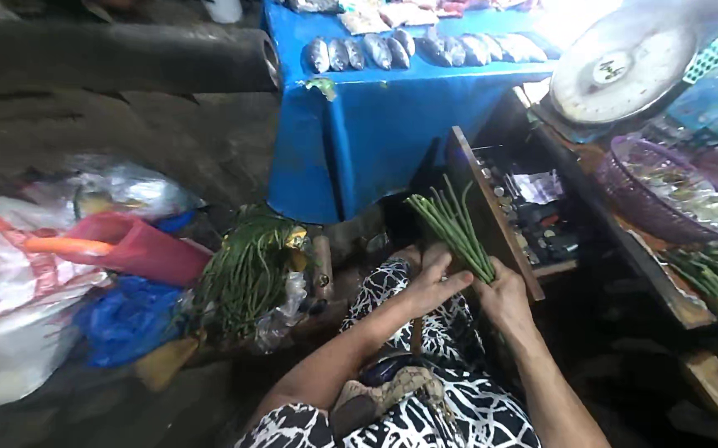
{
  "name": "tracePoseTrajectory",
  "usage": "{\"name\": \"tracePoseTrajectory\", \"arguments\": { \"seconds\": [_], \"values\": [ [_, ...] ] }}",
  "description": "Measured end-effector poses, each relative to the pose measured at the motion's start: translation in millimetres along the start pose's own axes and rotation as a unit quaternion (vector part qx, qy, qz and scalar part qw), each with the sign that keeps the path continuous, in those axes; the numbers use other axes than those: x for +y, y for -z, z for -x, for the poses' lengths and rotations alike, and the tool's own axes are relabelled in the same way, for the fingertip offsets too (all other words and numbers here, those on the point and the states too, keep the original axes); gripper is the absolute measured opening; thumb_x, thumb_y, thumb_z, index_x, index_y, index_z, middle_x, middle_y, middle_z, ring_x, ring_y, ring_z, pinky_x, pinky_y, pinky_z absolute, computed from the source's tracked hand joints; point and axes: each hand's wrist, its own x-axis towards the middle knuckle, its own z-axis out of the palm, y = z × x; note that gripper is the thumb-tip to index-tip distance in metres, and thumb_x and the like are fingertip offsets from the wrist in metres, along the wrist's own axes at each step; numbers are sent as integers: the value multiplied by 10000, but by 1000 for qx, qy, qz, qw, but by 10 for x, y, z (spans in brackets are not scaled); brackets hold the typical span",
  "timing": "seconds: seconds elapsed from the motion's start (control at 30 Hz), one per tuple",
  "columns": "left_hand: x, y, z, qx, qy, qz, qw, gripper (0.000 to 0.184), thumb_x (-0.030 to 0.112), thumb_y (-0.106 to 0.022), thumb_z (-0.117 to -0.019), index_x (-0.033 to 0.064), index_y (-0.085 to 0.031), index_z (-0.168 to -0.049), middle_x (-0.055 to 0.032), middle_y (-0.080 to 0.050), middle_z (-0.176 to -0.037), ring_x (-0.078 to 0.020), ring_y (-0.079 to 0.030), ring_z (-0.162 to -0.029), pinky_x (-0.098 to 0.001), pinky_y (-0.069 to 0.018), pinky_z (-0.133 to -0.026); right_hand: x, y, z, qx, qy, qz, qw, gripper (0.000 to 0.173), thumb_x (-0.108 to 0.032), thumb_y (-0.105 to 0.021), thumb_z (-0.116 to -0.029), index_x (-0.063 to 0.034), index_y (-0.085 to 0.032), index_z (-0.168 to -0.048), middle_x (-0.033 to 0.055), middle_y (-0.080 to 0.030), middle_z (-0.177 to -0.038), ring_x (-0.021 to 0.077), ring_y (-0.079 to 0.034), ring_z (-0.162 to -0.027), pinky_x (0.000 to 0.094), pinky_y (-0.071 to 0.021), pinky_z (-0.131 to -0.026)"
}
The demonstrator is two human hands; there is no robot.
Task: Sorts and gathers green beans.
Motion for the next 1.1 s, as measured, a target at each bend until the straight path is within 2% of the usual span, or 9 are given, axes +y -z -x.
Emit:
{"name": "tracePoseTrajectory", "arguments": {
  "seconds": [0.2, 0.3, 0.4, 0.5, 0.63, 0.73, 0.83, 1.0, 1.1],
  "values": [
    [82, -22, -126, 133, -4, 327, 936, 470, 101, -533, -1009, -36, -413, -1443, -163, -726, -1094, -227, -723, -977, -386, -580, -927, -131, -368, 245, -64, 40, 54, 996, 303, -220, -648, -942, 2, -700, -1141, 175, -730, -883, 352, -714, -834, 565, -558, -795],
    [79, -19, -99, 185, -4, 363, 913, 320, 88, -527, -1024, 3, -509, -1332, -114, -698, -861, -148, -653, -672, -279, -567, -662, -152, -353, 274, -166, 32, 52, 984, 492, -398, -678, -957, -2, -647, -1248, 179, -721, -924, 355, -704, -866, 571, -554, -827],
    [44, 22, -58, 161, -11, 400, 902, 213, 98, -517, -1022, 25, -569, -1215, -40, -610, -716, -86, -557, -541, -220, -505, -537, -76, -263, 253, -253, 37, -61, 965, 692, -597, -702, -881, -58, -620, -1307, 82, -714, -989, 193, -683, -884, 450, -569, -829],
    [43, 84, -6, 97, -5, 383, 919, 131, 124, -548, -982, 54, -592, -1083, 10, -572, -640, -63, -540, -512, -209, -494, -523, 18, -178, 210, -212, 78, -200, 953, 828, -750, -452, -939, -47, -624, -1342, 30, -707, -1197, 63, -658, -1082, 310, -549, -965],
    [86, 47, 36, 1, 13, 334, 943, 193, 150, -633, -945, 28, -604, -1091, 8, -634, -670, -60, -584, -530, -191, -502, -509, 38, -154, 64, -104, 44, -414, 903, 1047, -810, -354, -926, 75, -400, -1482, 116, -640, -1315, 152, -639, -1165, 347, -535, -1027],
    [133, 6, 52, -58, 23, 276, 959, 225, 136, -671, -927, 27, -600, -1110, 10, -666, -709, -56, -597, -532, -189, -509, -498, -122, -31, -7, -35, -64, -541, 838, 646, -588, -590, -965, -39, -606, -1303, 46, -727, -1061, 112, -704, -920, 291, -605, -822],
    [163, -11, 72, -76, 32, 238, 968, 201, 117, -651, -952, 22, -605, -1124, 13, -690, -739, -48, -598, -523, -192, -521, -504, -169, 28, -51, -5, -78, -540, 838, 245, -258, -557, -1040, -43, -675, -1034, 41, -715, -828, 101, -692, -745, 279, -609, -722],
    [58, 53, 54, -21, 53, 273, 960, 390, 160, -671, -972, -24, -576, -1303, -138, -726, -1114, -222, -730, -887, -358, -636, -772, -66, 125, -5, -16, -72, -549, 833, 400, -211, -321, -1102, 14, -633, -1213, 118, -756, -978, 184, -736, -867, 344, -623, -800],
    [35, 116, 58, -21, 55, 269, 961, 163, 165, -649, -981, 24, -616, -1055, -94, -763, -962, -176, -744, -776, -313, -631, -705, 34, 299, -5, 37, -63, -570, 818, 404, -173, -250, -1095, -71, -641, -1093, 13, -710, -736, 106, -687, -661, 285, -606, -677]
  ]
}}
